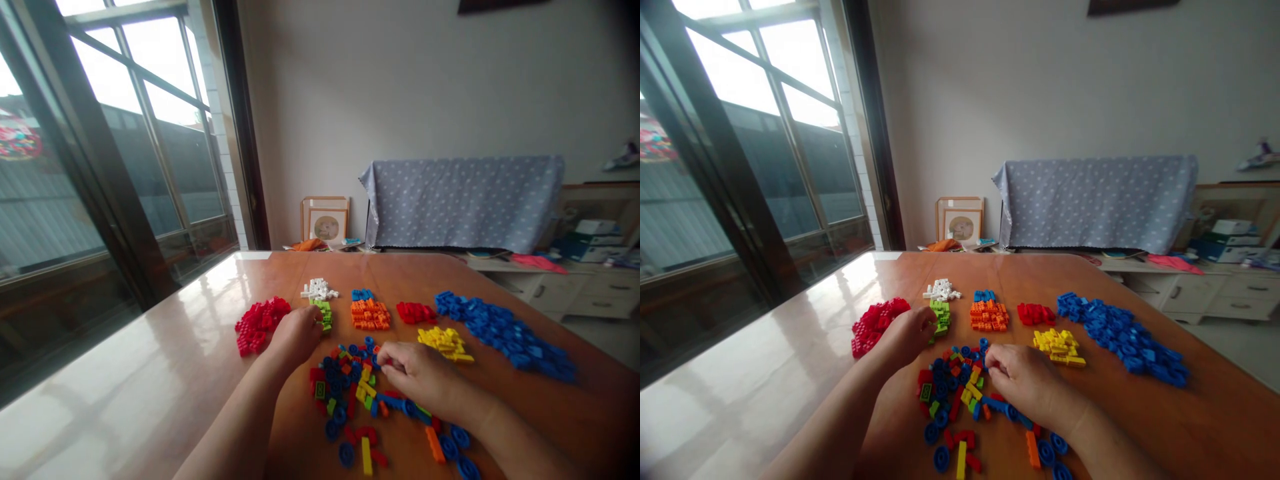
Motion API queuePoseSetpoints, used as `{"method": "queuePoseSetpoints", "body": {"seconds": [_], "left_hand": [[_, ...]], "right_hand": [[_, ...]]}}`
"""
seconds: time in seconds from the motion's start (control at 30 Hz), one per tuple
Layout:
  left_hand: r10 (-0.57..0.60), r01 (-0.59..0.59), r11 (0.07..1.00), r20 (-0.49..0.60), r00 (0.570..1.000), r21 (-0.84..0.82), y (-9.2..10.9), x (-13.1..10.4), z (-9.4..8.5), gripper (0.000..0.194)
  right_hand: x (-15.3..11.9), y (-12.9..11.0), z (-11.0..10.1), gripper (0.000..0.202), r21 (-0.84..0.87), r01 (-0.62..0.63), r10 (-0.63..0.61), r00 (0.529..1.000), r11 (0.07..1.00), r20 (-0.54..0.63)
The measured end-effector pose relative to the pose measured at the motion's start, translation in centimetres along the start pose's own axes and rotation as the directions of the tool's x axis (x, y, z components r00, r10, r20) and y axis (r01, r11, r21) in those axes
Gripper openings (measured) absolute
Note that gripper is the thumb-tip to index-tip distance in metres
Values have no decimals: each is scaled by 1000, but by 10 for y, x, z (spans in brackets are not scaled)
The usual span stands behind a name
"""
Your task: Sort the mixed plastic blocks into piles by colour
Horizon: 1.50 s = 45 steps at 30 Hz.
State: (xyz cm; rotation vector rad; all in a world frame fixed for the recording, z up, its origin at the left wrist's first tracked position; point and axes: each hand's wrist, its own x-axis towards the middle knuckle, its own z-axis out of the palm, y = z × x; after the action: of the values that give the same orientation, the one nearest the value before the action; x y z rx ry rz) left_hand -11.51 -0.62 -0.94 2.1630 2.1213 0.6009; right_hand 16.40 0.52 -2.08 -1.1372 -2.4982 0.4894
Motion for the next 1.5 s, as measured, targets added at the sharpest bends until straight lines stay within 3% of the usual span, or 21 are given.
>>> {"method": "queuePoseSetpoints", "body": {"seconds": [0.13, 0.33, 0.47, 0.73, 0.87, 1.0, 1.13, 1.23, 1.33, 1.5], "left_hand": [[120, -118, 991, 26, 992, -58, 17, -6, -2, 11], [166, -151, 981, 133, 977, -118, 36, -10, -4, 13], [224, -195, 962, 143, 964, -192, 43, -14, -4, 15], [324, -234, 896, 195, 926, -378, 56, -23, 3, 28], [355, -241, 877, 221, 908, -416, 59, -24, 7, 31], [279, -186, 892, 176, 944, -413, 49, -18, 6, 24], [99, -86, 941, 23, 995, -326, 26, -7, -2, 23], [-59, 47, 967, -43, 997, -251, 5, 1, -4, 17], [-103, 81, 978, -106, 989, -192, -10, 5, 1, 12], [-90, 81, 989, -73, 993, -126, -21, 10, 12, 10]], "right_hand": [[0, -7, 5, 11, -49, -6, 9, 998, 999, 61], [0, -12, 8, 8, -121, 17, -9, 998, 992, 61], [0, -11, 7, 9, -145, 30, -22, 998, 989, 56], [1, -17, 4, 10, -56, 74, -81, 987, 996, -136], [2, -18, 7, 11, -43, 99, -105, 982, 994, -159], [1, -16, 7, 17, 21, 71, -67, 988, 997, -141], [1, -12, 4, 20, 49, 45, -36, 985, 998, -167], [0, -11, 2, 20, 54, 25, -16, 987, 998, -160], [0, -11, 2, 18, 54, 30, -21, 988, 998, -155], [1, -8, 2, 17, 63, 38, -29, 988, 997, -149]]}}
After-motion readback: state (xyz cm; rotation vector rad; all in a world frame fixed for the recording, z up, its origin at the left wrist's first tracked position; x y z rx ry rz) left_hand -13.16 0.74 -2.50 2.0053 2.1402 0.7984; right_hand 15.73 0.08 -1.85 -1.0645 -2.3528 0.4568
